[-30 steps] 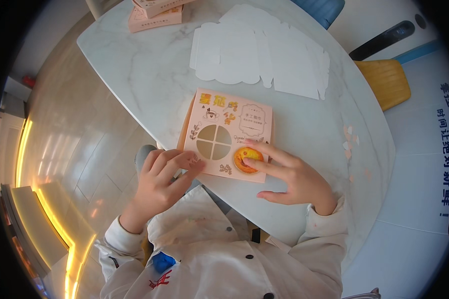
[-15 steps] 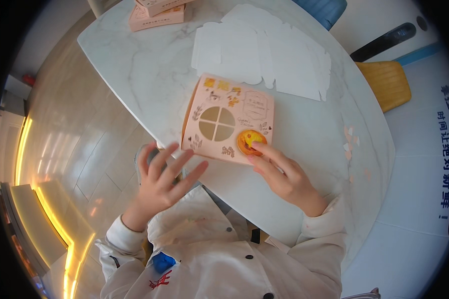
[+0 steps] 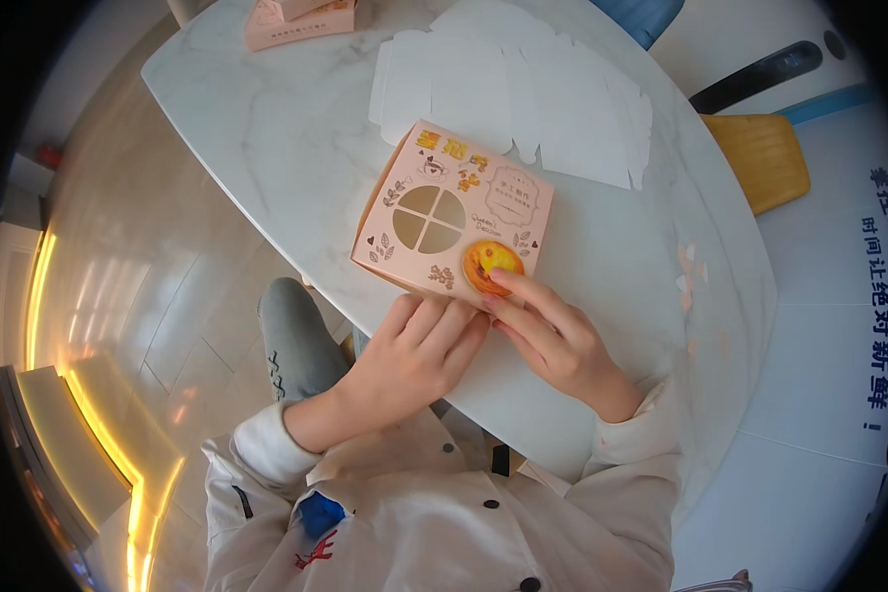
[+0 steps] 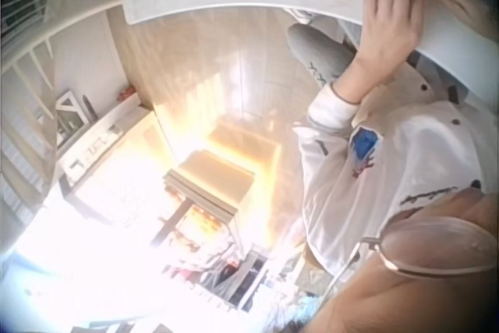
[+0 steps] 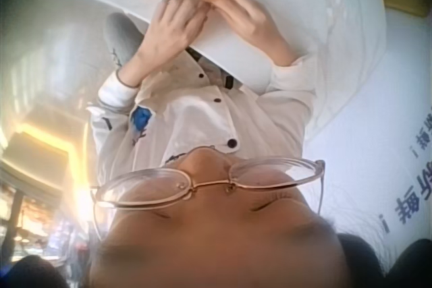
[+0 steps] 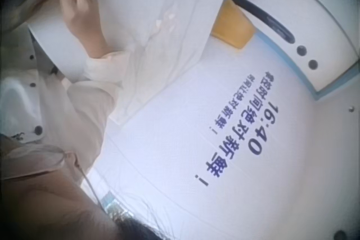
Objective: The person assembles a small pink paper box by folding a flat die-cut sheet along pre-scored lines and tucking tabs into slots. They handle multiple identical sheets, fold each into a box shape, and place the finished boxes on the table.
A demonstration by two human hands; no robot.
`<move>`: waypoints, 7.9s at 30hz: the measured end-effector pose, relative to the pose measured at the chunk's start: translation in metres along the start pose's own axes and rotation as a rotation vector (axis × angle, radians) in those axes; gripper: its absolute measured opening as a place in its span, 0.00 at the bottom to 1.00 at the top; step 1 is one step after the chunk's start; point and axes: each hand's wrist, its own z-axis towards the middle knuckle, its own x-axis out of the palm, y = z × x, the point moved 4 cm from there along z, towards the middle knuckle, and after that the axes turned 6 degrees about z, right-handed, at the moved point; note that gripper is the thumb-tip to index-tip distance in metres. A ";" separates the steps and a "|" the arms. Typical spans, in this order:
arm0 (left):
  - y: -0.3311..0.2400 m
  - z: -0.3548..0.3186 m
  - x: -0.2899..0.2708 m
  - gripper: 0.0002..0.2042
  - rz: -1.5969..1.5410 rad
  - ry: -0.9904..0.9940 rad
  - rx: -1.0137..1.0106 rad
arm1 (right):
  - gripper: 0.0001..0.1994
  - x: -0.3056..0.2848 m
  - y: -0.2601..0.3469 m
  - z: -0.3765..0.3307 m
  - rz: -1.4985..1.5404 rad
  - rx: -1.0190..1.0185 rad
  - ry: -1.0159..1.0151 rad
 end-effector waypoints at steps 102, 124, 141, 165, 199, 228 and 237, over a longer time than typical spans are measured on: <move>0.018 -0.047 -0.019 0.31 -0.328 0.309 -0.119 | 0.45 0.038 0.016 -0.004 0.011 0.166 0.439; 0.014 0.006 -0.022 0.09 -0.165 -0.423 0.208 | 0.15 0.005 -0.022 -0.039 1.630 1.062 -0.716; 0.041 0.048 0.011 0.15 -0.227 0.104 0.166 | 0.19 0.009 -0.049 -0.035 1.176 1.048 -0.643; 0.031 0.028 0.022 0.11 -0.058 0.024 0.405 | 0.17 -0.018 -0.050 -0.038 1.000 1.146 -0.561; 0.053 0.073 -0.024 0.19 0.043 -0.563 0.157 | 0.35 0.023 -0.029 -0.010 -0.253 0.271 0.305; 0.042 0.135 0.109 0.22 -1.675 0.756 -0.670 | 0.27 -0.042 -0.098 -0.150 1.450 0.961 -0.914; 0.040 0.115 0.118 0.22 -1.684 0.739 -0.661 | 0.30 -0.035 -0.095 -0.143 1.516 0.984 -0.916</move>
